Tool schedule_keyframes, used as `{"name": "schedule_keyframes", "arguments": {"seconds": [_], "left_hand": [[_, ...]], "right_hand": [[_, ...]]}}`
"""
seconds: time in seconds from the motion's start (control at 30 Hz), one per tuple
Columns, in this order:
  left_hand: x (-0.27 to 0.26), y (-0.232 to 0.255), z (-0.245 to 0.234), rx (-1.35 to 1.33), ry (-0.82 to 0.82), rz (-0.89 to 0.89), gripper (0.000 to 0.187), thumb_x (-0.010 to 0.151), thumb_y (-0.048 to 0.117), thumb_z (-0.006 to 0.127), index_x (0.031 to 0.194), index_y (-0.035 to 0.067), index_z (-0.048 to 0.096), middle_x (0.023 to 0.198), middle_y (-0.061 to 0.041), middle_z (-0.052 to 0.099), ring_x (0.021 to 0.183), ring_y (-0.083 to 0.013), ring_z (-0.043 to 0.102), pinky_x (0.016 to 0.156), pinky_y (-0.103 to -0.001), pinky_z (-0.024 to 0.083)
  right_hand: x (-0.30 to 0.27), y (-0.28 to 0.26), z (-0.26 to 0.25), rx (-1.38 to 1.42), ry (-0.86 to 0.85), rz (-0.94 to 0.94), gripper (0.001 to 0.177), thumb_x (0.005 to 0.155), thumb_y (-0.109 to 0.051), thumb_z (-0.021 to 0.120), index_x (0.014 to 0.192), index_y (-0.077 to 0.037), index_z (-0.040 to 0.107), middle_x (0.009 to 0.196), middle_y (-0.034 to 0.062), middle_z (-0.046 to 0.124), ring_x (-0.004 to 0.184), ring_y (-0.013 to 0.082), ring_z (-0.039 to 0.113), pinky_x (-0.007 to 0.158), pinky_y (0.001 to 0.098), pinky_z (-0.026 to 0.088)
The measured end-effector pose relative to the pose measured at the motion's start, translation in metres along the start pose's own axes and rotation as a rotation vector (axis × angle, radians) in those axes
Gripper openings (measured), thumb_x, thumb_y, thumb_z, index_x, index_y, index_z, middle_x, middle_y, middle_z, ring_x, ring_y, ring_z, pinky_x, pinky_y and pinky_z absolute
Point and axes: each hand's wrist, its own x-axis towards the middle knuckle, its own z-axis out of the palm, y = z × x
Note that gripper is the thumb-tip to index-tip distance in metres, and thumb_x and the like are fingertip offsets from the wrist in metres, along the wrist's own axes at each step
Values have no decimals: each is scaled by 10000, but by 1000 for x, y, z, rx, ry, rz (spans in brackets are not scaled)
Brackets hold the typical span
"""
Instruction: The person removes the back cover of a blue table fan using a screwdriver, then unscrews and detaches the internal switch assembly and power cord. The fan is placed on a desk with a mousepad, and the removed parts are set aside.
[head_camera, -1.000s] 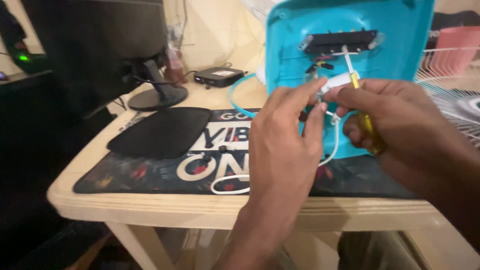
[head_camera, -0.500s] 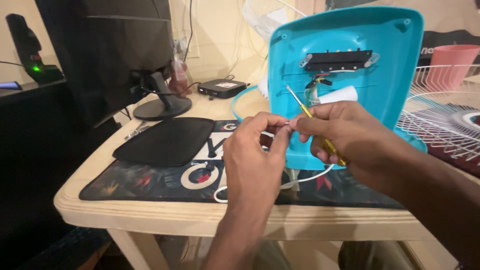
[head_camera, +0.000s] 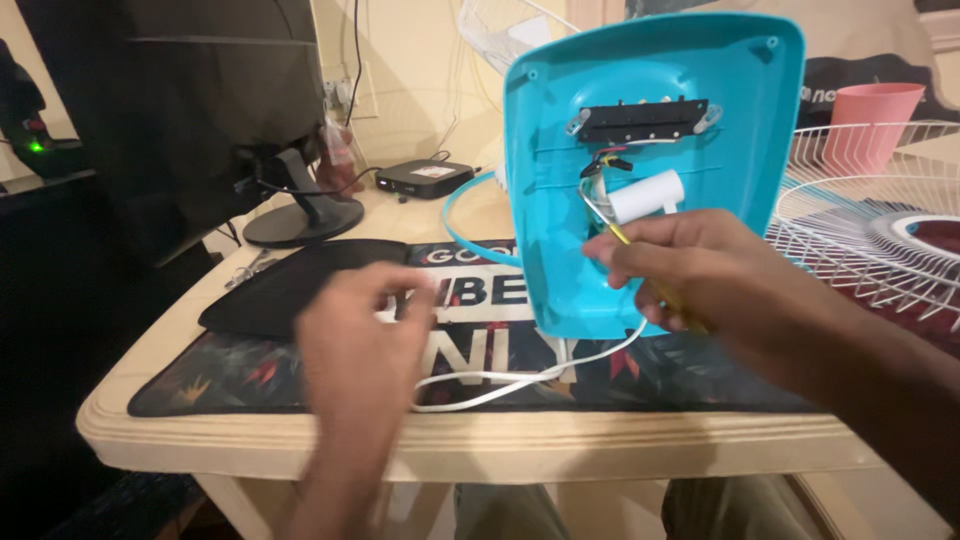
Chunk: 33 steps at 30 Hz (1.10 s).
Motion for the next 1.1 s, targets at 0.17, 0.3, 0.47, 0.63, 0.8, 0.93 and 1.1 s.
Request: {"name": "schedule_keyframes", "arguments": {"seconds": [0.17, 0.3, 0.47, 0.63, 0.8, 0.93, 1.1], "left_hand": [[14, -22, -48, 330, -207, -334, 121, 817, 269, 801, 921, 227, 847, 877, -135, 794, 727, -304, 749, 732, -395, 565], [15, -33, -53, 359, -250, -311, 115, 782, 280, 818, 883, 240, 853, 1008, -66, 795, 871, -265, 745, 836, -432, 568], [7, -43, -41, 505, -302, -331, 119, 762, 286, 839, 877, 291, 868, 1361, -14, 610, 1399, -272, 394, 1095, -671, 273], [10, -52, -34, 537, -355, -379, 90, 779, 306, 841, 863, 300, 873, 1510, -54, 484, 1527, -349, 190, 1141, -733, 143], [15, -53, -33, 570, -379, -342, 120, 766, 320, 843, 882, 329, 871, 1504, -41, 489, 1526, -359, 193, 1125, -748, 170], [22, -44, -44, 630, -463, -439, 205, 771, 361, 847, 976, 353, 843, 1450, 3, 557, 1548, -341, 180, 1152, -766, 167], [28, -31, -58, 474, -367, -505, 224, 809, 346, 801, 1031, 327, 823, 1132, -52, 765, 1265, -312, 580, 1161, -656, 293]], "right_hand": [[0, 3, 8, -102, 47, 77, 394, 923, -253, 709, 1257, -46, 731, 727, 74, 647, 605, 136, 517, 543, 294, 403], [3, -5, 32, -86, -22, 64, 422, 898, -210, 703, 1298, -75, 720, 776, 71, 765, 507, 179, 550, 484, 309, 432], [3, -12, 45, -222, -7, 101, 283, 901, -178, 696, 1152, -47, 700, 719, 128, 737, 509, 195, 604, 482, 325, 472], [3, -14, 43, -258, -17, 99, 229, 936, -199, 692, 1084, -25, 695, 716, 128, 717, 520, 193, 619, 492, 321, 479], [5, -10, 39, -170, -33, 96, 230, 915, -176, 715, 1060, 3, 725, 703, 99, 700, 509, 187, 604, 488, 327, 471], [4, -9, 39, -222, 2, 141, 230, 923, -198, 731, 1081, -32, 718, 657, 125, 686, 501, 194, 595, 516, 322, 451], [3, -9, 38, -217, 35, 139, 231, 923, -196, 744, 1092, -43, 713, 660, 134, 675, 527, 200, 592, 551, 322, 443]]}}
